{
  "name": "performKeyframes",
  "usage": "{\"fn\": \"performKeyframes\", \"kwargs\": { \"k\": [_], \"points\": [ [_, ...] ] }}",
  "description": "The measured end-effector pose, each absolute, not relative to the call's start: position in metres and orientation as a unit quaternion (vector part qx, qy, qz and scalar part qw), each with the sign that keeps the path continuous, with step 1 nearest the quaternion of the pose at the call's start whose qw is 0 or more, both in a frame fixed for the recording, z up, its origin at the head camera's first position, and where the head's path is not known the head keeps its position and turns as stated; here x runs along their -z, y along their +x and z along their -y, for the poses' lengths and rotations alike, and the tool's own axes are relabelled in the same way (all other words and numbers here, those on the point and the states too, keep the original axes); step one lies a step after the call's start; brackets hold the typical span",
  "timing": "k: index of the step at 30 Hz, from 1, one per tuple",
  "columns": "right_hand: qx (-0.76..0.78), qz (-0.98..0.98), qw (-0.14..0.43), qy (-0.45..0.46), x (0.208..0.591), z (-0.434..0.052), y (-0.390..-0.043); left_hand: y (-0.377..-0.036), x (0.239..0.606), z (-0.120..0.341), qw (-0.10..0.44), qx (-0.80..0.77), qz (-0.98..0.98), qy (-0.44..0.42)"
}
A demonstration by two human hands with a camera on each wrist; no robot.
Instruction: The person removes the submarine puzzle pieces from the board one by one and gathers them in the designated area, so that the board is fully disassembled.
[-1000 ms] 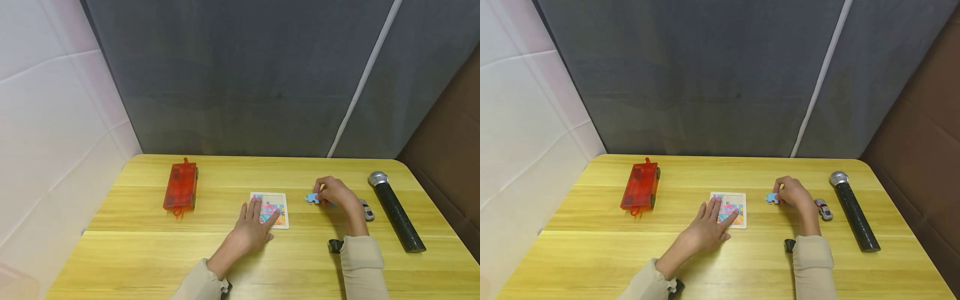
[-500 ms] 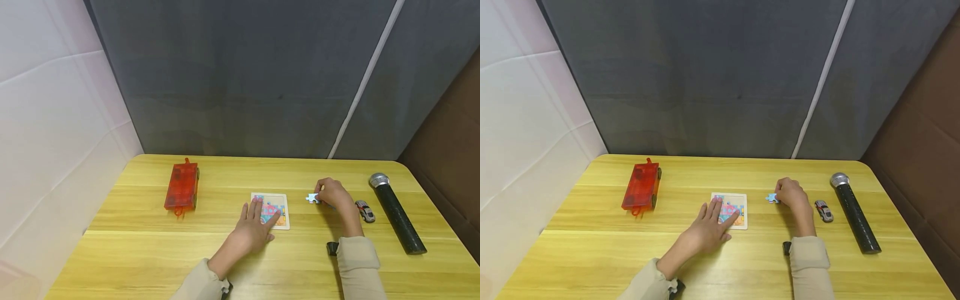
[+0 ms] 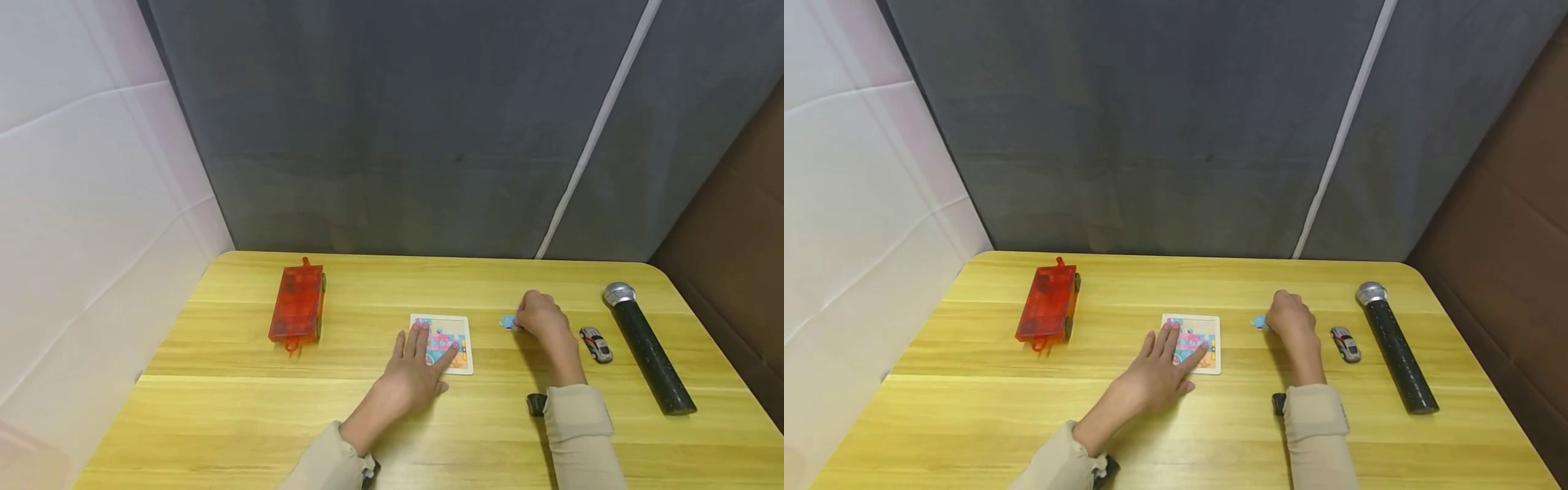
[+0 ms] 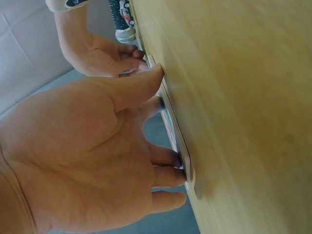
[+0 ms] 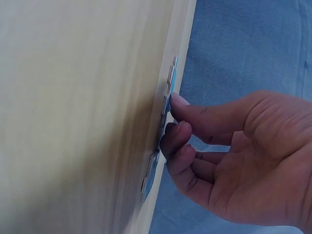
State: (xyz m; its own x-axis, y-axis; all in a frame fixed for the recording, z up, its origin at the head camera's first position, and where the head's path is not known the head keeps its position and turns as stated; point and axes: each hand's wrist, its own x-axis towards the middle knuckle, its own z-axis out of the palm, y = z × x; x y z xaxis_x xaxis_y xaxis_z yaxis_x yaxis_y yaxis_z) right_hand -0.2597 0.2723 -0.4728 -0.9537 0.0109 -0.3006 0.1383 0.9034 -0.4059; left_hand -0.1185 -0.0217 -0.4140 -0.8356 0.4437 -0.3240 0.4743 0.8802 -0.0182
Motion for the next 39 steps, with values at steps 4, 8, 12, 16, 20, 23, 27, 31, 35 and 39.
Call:
{"fn": "performKeyframes", "kwargs": {
  "k": [4,8,12,16,20,23,27,31,35,39],
  "points": [
    [0.212,-0.966,0.146,0.035,0.486,-0.278,-0.267,-0.118,0.414,0.022,0.155,0.052,-0.957,0.24],
    [0.211,-0.967,0.138,0.031,0.49,-0.28,-0.27,-0.118,0.415,0.022,0.157,0.051,-0.957,0.239],
    [0.21,-0.969,0.13,0.024,0.495,-0.278,-0.269,-0.118,0.417,0.022,0.16,0.048,-0.957,0.236],
    [0.223,-0.968,0.106,-0.035,0.446,-0.234,-0.237,-0.118,0.417,0.022,0.163,0.05,-0.957,0.234],
    [0.259,-0.946,0.091,-0.175,0.408,-0.184,-0.213,-0.119,0.417,0.022,0.166,0.041,-0.957,0.234],
    [0.282,-0.918,0.123,-0.25,0.406,-0.159,-0.208,-0.122,0.42,0.022,0.173,0.021,-0.956,0.235],
    [0.298,-0.905,0.168,-0.251,0.411,-0.143,-0.204,-0.123,0.421,0.021,0.181,0.013,-0.954,0.237],
    [0.307,-0.907,0.182,-0.224,0.415,-0.138,-0.2,-0.121,0.417,0.021,0.182,0.028,-0.954,0.235],
    [0.298,-0.914,0.18,-0.208,0.415,-0.133,-0.198,-0.121,0.417,0.022,0.183,0.032,-0.955,0.233],
    [0.281,-0.927,0.162,-0.188,0.412,-0.125,-0.196,-0.121,0.416,0.021,0.186,0.025,-0.954,0.233]
  ]
}}
